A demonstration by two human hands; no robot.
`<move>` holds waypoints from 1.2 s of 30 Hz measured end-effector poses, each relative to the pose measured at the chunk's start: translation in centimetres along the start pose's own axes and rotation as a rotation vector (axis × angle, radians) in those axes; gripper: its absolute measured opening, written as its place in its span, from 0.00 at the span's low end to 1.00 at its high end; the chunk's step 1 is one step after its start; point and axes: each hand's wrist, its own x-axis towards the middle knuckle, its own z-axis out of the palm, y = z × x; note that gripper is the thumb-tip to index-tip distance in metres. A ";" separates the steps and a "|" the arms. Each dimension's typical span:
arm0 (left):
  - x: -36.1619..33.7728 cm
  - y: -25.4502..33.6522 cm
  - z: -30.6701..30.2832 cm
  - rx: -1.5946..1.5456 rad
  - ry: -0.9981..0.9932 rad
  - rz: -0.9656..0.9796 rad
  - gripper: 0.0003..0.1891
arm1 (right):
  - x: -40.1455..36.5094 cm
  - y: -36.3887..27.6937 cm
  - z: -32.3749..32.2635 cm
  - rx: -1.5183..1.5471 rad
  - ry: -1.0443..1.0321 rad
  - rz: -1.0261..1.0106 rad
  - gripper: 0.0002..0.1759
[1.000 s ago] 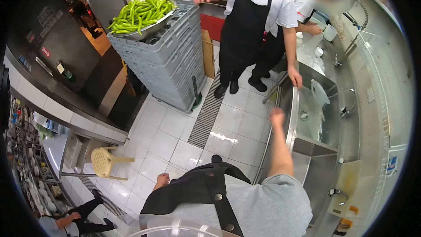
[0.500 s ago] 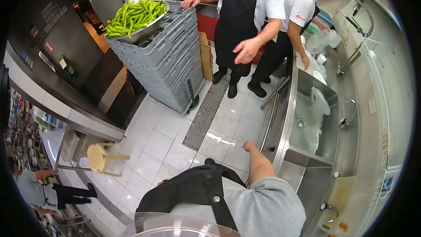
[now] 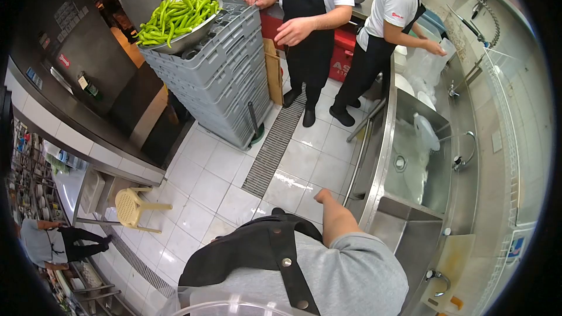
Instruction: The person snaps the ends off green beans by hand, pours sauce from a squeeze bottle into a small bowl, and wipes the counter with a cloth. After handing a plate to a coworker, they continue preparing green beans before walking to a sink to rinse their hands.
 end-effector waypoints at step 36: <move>-6.0 -15.1 -23.5 -1.136 0.676 -0.300 0.10 | 4.2 -30.5 -21.8 0.129 0.615 -0.214 0.06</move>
